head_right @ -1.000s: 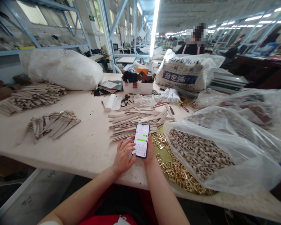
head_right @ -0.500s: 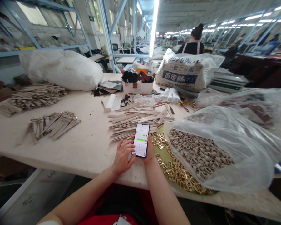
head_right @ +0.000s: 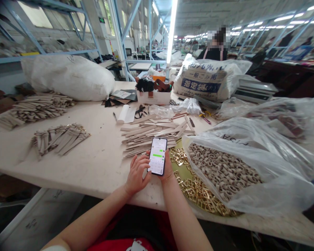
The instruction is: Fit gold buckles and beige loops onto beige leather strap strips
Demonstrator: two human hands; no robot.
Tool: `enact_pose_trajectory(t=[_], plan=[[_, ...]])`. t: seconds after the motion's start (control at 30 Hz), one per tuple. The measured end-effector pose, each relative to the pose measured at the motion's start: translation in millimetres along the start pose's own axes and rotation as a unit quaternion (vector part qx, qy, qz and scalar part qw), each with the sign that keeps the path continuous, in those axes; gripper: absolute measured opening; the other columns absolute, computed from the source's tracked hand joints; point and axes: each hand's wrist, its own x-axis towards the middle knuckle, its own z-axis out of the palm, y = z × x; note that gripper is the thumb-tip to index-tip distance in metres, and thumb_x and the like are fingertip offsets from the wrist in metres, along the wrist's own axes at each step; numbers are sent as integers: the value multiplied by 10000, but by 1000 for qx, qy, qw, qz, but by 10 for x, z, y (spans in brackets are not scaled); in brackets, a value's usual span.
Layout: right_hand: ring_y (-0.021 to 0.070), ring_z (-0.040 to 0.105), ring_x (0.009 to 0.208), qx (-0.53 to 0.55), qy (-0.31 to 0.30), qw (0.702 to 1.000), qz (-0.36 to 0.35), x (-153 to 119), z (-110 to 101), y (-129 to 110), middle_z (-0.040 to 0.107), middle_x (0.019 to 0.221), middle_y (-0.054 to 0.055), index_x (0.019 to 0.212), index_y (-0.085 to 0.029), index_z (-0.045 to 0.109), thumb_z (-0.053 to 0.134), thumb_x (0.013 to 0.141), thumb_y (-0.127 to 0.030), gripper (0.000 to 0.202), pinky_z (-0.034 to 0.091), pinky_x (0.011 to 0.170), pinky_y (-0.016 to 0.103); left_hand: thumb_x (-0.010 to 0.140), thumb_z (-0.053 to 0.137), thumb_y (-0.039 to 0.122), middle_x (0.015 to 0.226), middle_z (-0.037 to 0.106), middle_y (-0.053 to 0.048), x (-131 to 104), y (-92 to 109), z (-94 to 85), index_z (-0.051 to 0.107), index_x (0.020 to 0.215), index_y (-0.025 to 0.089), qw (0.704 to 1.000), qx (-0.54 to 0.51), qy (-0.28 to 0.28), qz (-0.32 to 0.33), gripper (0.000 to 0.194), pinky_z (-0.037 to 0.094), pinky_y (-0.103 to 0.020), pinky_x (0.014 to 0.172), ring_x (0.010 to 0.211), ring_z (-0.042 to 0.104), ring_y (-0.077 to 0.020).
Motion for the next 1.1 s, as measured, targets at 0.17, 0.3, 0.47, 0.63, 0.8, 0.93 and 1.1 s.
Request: enact_pose_trajectory(t=[0.17,0.3,0.47,0.63,0.8,0.93,1.1], plan=[[235,630,831,16,9,1000,-18,-3,-14,-13,681,943,88,1058,-165,578,396,741,-664,619,510,713,421,733,488,182,897,655,-1,-14,12,-25,510,817,223,999,-19,-12,45,96,177,-445,1082,1097,508,-179],[220,645,790,29,-3,999,-29,2,-33,-14,682,959,77,1105,-190,544,381,771,-636,580,516,698,415,734,487,178,868,670,23,-20,7,-18,508,805,232,998,-31,-23,54,92,172,-436,1087,1071,528,-170],[220,650,798,43,-5,999,-27,-2,-23,-15,680,965,84,1109,-183,538,375,784,-622,570,522,692,409,735,498,192,916,676,25,-28,6,-13,505,804,232,997,-32,-28,59,80,165,-445,1084,1085,524,-177],[217,651,782,38,7,999,-21,-7,-3,-21,681,965,87,1088,-185,551,369,775,-636,579,529,668,398,712,515,196,908,682,24,-25,29,-29,515,802,234,996,-21,-37,77,97,157,-429,1094,1099,520,-174],[201,647,744,43,-11,999,0,-17,-2,-26,684,931,93,1069,-162,564,329,767,-668,635,528,669,380,719,504,192,967,675,33,-19,51,-35,530,807,241,991,-19,-55,116,104,152,-405,1102,1125,500,-165],[201,643,720,24,-21,999,15,-26,-2,-26,692,829,100,1038,-134,583,305,754,-694,686,526,664,368,723,508,197,1040,652,23,-25,46,-8,547,837,245,988,-5,-86,128,130,154,-405,1102,1171,458,-170],[217,642,791,27,-16,1000,3,-17,-9,-17,686,914,99,1062,-154,570,311,762,-682,660,522,697,396,732,506,188,1072,638,23,-30,40,4,536,875,241,987,-4,-87,137,155,151,-407,1101,1196,429,-174]])
